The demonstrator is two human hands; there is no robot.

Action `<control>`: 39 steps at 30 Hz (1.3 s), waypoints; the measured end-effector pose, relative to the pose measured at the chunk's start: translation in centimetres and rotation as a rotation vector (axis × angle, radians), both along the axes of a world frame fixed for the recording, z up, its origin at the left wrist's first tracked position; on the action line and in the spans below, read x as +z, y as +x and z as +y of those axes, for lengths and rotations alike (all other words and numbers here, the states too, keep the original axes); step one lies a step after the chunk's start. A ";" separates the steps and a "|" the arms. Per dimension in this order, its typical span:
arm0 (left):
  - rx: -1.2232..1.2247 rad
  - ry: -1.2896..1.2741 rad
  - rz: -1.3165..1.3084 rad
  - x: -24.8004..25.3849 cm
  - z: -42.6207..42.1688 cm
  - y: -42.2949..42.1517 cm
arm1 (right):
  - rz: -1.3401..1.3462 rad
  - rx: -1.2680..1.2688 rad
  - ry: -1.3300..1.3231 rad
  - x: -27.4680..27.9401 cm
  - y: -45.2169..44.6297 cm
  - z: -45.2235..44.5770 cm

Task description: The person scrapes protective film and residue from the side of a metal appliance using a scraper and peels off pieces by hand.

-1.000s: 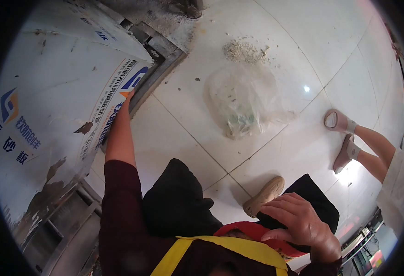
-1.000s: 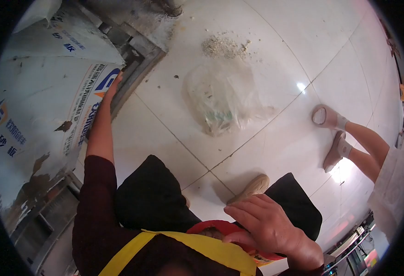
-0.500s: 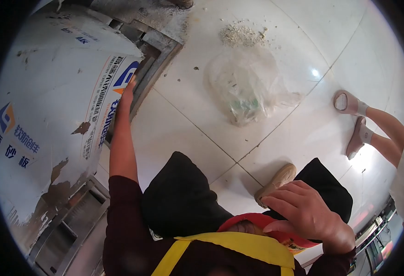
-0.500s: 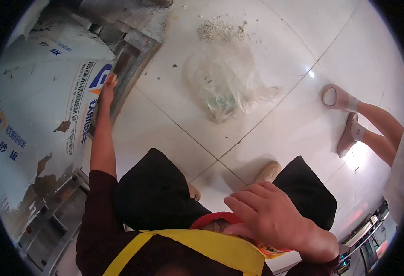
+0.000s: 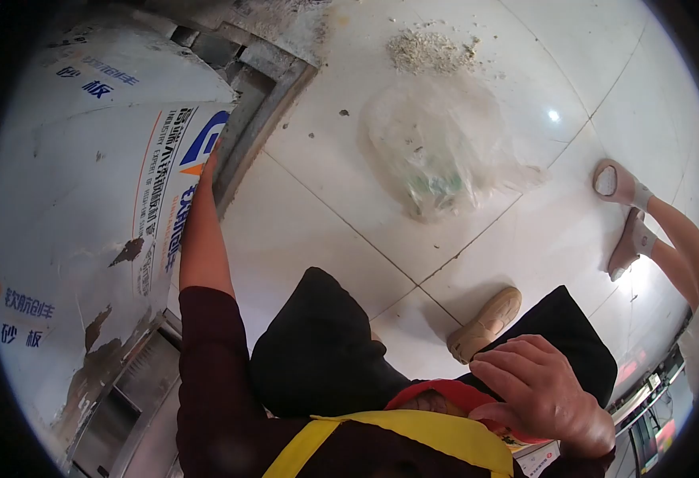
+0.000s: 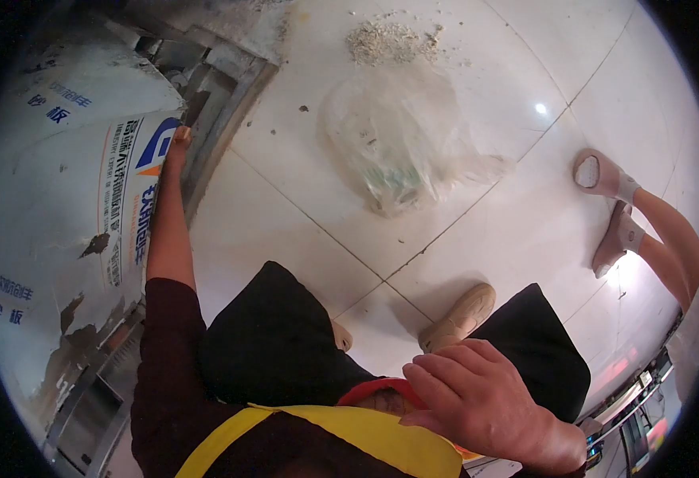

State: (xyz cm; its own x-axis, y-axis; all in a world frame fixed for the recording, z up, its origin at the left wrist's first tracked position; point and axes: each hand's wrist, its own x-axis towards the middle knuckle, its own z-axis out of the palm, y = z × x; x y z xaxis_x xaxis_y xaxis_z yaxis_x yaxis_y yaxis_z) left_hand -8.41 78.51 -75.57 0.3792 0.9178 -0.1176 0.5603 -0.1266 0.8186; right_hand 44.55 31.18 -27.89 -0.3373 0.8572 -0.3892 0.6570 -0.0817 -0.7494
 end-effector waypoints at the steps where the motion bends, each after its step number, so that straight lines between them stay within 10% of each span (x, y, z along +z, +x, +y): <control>1: -0.182 0.001 0.170 1.7 0.6 1.1 | -0.015 -0.011 0.004 -0.1 0.0 0.0; 4: -0.289 -0.340 0.181 6.1 2.2 6.2 | -0.046 -0.010 0.009 -0.5 -0.1 0.2; 7: 0.128 -0.921 -0.429 6.8 2.1 10.4 | -0.047 -0.007 -0.024 -0.4 -0.3 0.7; 11: -0.270 -0.622 -0.137 11.3 0.6 11.5 | -0.036 -0.032 -0.046 -0.2 -0.6 0.7; 21: 0.035 0.259 0.146 8.2 -7.3 10.8 | -0.088 -0.022 -0.010 0.0 -1.1 -0.2; 24: 0.128 0.213 0.358 17.7 -12.4 15.4 | -0.112 0.003 -0.005 0.3 -1.3 -0.6; 28: 0.003 0.056 -0.063 16.4 -11.5 18.2 | -0.108 0.037 0.034 0.3 -1.5 -0.5; 29: -0.007 0.194 0.222 22.6 -14.7 23.5 | -0.098 0.046 0.038 0.3 -1.7 -0.5; 39: 0.255 0.029 0.414 19.0 -17.9 7.1 | -0.114 0.062 -0.017 0.4 -1.8 -1.3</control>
State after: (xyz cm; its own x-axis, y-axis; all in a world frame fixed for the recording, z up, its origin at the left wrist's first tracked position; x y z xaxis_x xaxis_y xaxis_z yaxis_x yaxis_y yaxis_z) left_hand -1.35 60.62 -56.58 0.0682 0.9805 -0.1845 0.8542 0.0382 0.5185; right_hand 42.71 29.90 -27.52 -0.3427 0.8286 -0.4427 0.7419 -0.0504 -0.6686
